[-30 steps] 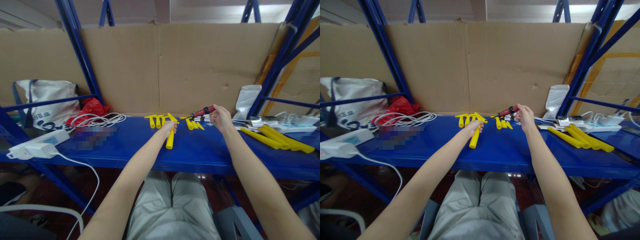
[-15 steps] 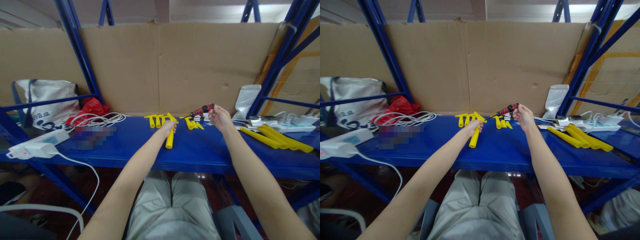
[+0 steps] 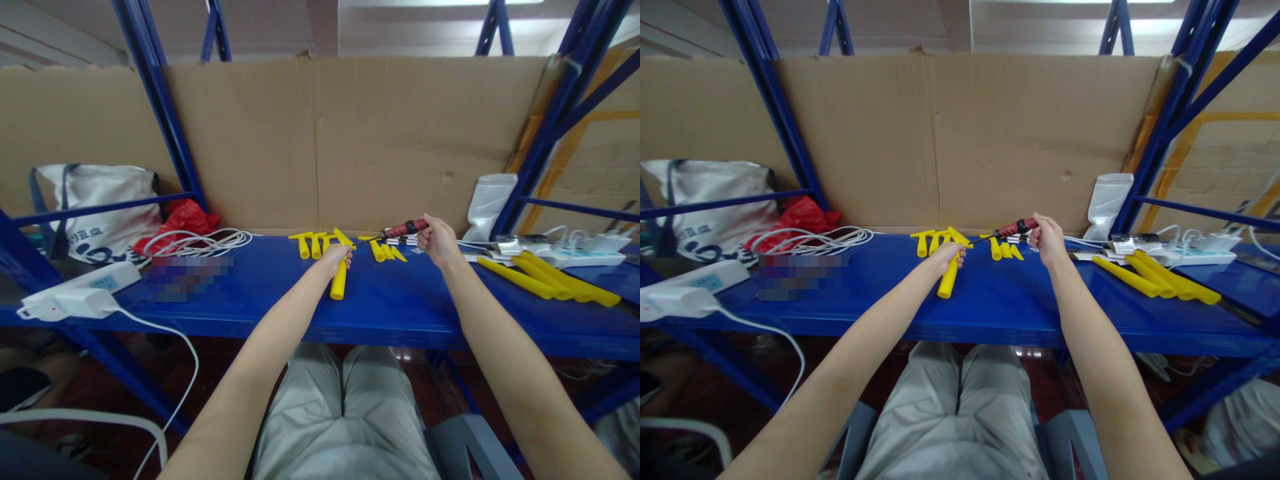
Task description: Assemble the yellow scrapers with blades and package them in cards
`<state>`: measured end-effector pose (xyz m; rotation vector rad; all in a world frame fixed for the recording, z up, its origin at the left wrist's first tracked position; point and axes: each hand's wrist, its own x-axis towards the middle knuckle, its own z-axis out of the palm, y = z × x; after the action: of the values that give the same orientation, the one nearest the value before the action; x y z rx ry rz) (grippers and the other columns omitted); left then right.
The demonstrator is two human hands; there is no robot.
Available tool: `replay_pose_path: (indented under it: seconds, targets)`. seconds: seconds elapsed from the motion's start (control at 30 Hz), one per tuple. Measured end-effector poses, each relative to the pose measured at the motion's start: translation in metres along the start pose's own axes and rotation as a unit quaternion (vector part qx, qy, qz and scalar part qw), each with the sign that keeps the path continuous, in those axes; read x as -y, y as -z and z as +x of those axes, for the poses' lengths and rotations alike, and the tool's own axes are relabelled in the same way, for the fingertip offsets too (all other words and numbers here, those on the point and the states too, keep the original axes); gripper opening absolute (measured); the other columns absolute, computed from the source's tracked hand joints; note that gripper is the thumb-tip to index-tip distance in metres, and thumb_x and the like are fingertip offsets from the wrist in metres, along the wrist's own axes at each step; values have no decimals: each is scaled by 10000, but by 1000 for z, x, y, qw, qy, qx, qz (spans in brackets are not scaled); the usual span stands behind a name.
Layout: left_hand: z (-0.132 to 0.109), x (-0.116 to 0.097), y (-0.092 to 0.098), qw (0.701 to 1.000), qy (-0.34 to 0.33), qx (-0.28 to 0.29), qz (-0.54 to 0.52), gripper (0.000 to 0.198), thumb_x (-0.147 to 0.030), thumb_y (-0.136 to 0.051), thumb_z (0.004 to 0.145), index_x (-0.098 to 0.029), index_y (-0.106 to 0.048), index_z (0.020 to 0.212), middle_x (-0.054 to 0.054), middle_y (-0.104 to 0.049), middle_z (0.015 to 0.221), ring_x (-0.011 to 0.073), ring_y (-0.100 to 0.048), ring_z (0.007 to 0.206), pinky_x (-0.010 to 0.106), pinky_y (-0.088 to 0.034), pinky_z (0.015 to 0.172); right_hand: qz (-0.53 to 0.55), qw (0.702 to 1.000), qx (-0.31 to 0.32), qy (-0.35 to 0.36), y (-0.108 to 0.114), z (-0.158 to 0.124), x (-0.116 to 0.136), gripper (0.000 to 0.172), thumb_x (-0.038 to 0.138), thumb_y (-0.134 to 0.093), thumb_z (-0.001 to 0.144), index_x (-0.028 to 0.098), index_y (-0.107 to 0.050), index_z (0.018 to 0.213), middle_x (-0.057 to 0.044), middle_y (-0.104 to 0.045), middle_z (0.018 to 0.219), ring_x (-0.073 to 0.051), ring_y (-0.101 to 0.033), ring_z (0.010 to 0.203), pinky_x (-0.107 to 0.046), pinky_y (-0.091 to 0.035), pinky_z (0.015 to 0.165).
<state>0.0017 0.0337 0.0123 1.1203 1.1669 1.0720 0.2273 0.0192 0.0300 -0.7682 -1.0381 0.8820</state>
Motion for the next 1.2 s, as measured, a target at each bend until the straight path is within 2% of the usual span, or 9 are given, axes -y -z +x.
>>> replay_pose_path:
  seconds: [0.13,0.33,0.43,0.57,0.8,0.93,1.03,1.2]
  targets:
    - [1,0,0,1000,-4,2,1,211,-42,-441,814,-175,-407,653,-70,-395,431,41,-328,312,172,-264,368,11,1000,6,-17,-3,-3,3,313,456,-708,688,201,-529,719,103,-345,376,-50,-334,315,-158,-268,310]
    - [0,0,0,1000,-1,-5,0,213,-50,-467,815,-175,-410,652,-71,-401,425,37,-326,308,169,-257,365,17,1000,6,-16,-7,-7,7,287,387,-724,699,190,-517,705,41,-591,570,-60,-511,424,-161,-395,390]
    - [0,0,-1,1000,0,-7,0,207,-52,-458,821,-173,-417,658,-69,-402,425,36,-321,307,167,-258,361,16,1000,13,-8,-7,-6,6,298,381,-744,676,196,-513,708,60,-557,536,-52,-474,392,-159,-375,366]
    - [0,0,-1,1000,1,-4,2,208,-48,-452,822,-171,-420,658,-69,-400,428,36,-324,310,170,-262,363,25,1000,-12,1,-5,-4,4,349,390,-766,638,202,-473,668,85,-491,499,-43,-436,376,-149,-340,332]
    - [-3,-1,-1,1000,3,-2,-2,190,-49,-465,816,-171,-429,676,-72,-400,441,38,-329,318,173,-263,377,26,998,-45,-35,-2,2,0,369,386,-708,680,205,-396,607,87,-393,406,-55,-388,330,-170,-325,310]
    - [-3,-2,-1,1000,1,5,2,183,-38,-444,817,-169,-435,689,-77,-390,435,41,-329,315,171,-267,376,10,999,-34,-27,-4,-1,1,328,455,-703,686,204,-493,671,99,-343,360,-61,-360,311,-172,-307,311]
    - [-1,-1,-1,1000,4,4,2,186,-38,-449,817,-166,-437,683,-75,-394,434,36,-326,313,164,-259,370,9,1000,-20,-23,-6,-3,3,332,491,-696,694,197,-548,736,98,-370,373,-52,-359,315,-160,-301,321]
    - [2,2,-1,1000,1,-2,-8,196,-55,-498,802,-169,-426,660,-71,-407,448,29,-322,316,161,-252,369,17,999,-14,-26,-8,-5,6,267,414,-680,741,194,-528,730,53,-551,509,-60,-488,390,-156,-372,366]
